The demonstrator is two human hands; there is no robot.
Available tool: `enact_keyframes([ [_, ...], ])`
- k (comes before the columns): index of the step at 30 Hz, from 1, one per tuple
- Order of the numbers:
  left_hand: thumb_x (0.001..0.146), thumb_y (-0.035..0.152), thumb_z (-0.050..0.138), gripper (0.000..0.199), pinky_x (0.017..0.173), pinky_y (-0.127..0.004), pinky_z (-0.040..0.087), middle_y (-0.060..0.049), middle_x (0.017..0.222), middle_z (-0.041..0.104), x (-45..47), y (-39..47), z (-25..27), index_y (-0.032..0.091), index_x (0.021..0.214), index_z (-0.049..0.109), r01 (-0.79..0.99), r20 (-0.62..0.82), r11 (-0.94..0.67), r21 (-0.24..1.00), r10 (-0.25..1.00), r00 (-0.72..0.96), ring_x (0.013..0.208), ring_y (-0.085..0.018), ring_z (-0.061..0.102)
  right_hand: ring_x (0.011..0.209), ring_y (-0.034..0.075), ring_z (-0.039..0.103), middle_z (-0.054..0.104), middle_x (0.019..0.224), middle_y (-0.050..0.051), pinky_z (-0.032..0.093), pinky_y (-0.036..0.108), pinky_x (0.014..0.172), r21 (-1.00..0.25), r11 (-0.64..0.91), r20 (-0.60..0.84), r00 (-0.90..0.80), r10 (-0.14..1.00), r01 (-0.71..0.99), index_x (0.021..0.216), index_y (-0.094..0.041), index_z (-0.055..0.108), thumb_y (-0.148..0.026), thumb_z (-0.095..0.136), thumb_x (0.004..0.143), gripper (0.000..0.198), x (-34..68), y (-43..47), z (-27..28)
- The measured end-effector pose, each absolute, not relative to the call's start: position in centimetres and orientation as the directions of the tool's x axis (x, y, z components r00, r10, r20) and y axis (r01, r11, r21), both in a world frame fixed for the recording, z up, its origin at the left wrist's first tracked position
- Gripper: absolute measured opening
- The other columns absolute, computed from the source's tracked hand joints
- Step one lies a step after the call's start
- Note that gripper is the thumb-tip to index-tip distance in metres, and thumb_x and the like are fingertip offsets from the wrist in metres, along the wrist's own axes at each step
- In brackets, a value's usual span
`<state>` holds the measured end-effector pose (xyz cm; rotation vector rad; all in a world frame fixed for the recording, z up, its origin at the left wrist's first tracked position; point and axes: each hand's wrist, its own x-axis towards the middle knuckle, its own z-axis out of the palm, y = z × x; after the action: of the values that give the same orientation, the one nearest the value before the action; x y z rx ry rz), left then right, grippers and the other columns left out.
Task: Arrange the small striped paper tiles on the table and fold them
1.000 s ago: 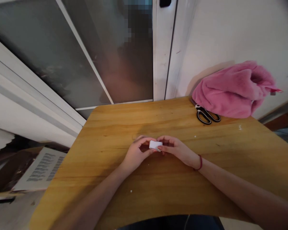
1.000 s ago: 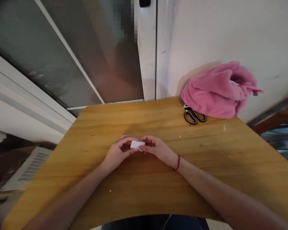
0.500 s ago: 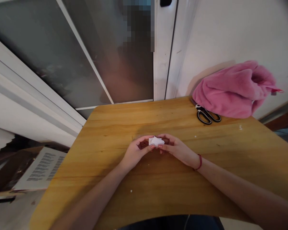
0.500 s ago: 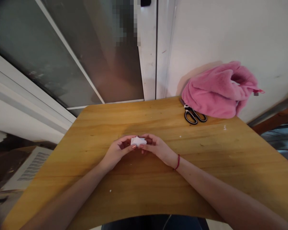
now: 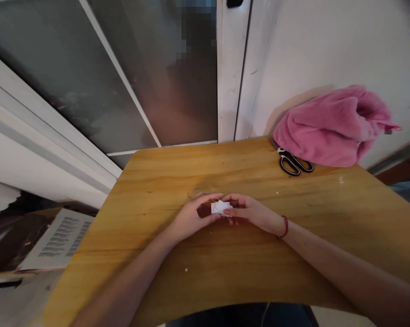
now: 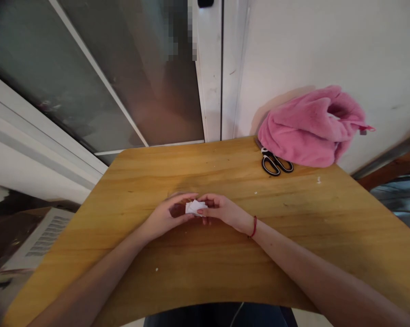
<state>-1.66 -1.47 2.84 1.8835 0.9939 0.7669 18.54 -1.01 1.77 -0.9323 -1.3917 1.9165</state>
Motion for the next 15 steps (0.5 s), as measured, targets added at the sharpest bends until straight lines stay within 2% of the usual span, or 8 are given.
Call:
enact_keyframes([
  [4,0.078,0.022,0.061,0.028,0.091,-0.035,0.045,-0.005,0.108,0.056,-1.49,-1.70,3.18,0.026,0.105,0.064,0.383,0.111,-0.340,0.859,0.853,0.510,0.101,-0.018,0.056,0.056,0.007,0.057,0.060,0.075,0.000,0.043,0.020,0.048,-0.957,-0.288,-0.208,-0.581,0.787,-0.047,0.090,-0.015,0.052,-0.034,0.067,0.072,0.030,18.49,-1.03,1.85],
  [11,0.079,0.021,0.059,0.024,0.087,-0.034,0.048,-0.005,0.104,0.057,-1.31,-1.99,3.38,0.024,0.103,0.064,0.352,0.118,-0.335,0.874,0.849,0.515,0.097,-0.017,0.058,0.052,0.008,0.058,0.060,0.069,-0.002,0.043,0.019,0.046,-0.953,-0.302,-0.233,-0.555,0.798,-0.034,0.085,-0.016,0.051,-0.035,0.066,0.073,0.027,18.41,-1.06,1.57],
  [15,0.079,0.022,0.060,0.027,0.091,-0.035,0.047,-0.005,0.114,0.057,-1.13,-2.23,3.34,0.026,0.106,0.064,0.337,0.169,-0.393,0.856,0.827,0.536,0.107,-0.019,0.054,0.051,0.008,0.059,0.062,0.068,-0.001,0.044,0.019,0.045,-0.961,-0.276,-0.215,-0.588,0.779,-0.014,0.080,-0.015,0.050,-0.035,0.068,0.071,0.028,18.41,-1.02,1.28],
])
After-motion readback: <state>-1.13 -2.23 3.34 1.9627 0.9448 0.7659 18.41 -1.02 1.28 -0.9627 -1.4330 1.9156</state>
